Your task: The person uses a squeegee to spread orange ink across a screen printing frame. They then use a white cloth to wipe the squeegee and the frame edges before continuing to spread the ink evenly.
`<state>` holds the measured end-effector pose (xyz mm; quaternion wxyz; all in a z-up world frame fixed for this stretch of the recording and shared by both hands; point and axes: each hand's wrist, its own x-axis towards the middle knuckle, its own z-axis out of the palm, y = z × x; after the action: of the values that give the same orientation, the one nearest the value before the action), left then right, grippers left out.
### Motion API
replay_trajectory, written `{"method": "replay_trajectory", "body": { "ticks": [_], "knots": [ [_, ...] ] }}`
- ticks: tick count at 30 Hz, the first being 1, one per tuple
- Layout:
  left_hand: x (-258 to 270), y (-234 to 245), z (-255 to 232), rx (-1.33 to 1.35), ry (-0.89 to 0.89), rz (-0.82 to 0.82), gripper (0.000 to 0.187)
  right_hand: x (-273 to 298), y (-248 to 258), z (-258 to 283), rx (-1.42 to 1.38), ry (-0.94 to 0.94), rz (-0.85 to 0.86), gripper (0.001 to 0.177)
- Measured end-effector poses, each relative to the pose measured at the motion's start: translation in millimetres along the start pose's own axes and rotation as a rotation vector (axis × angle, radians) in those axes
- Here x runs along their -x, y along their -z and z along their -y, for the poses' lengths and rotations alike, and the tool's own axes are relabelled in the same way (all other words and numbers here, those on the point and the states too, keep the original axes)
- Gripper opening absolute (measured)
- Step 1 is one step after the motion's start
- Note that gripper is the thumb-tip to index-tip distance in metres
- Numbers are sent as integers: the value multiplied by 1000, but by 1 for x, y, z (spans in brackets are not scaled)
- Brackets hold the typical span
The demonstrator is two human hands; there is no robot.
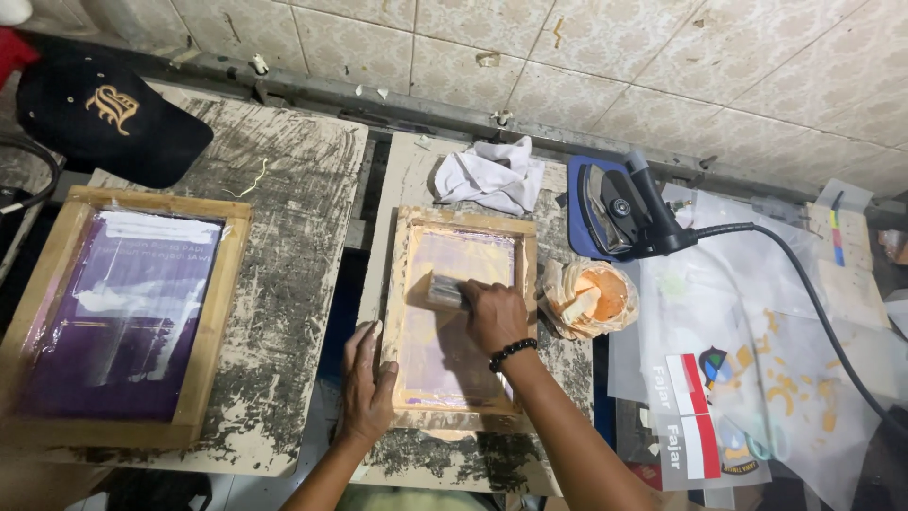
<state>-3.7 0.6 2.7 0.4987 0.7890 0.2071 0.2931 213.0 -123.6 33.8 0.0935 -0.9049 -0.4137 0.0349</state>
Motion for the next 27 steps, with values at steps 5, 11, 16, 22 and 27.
{"method": "replay_trajectory", "body": {
  "ticks": [5,11,16,22,27],
  "knots": [
    [-17,8,-6,491,540,-92,64,4,10,-1,-23,-11,-45,41],
    [-29,20,-4,793,746,-232,46,-2,7,-4,-11,-8,-39,44],
    [-31,23,-24,626,759,-210,61,-5,13,-5,-2,-19,-44,45],
    [-37,9,-3,-215,71,28,66,0,60,3,-232,-277,31,19],
    [-53,-8,-8,-384,-160,94,44,13,48,-11,-328,-491,-42,30]
  ]
}}
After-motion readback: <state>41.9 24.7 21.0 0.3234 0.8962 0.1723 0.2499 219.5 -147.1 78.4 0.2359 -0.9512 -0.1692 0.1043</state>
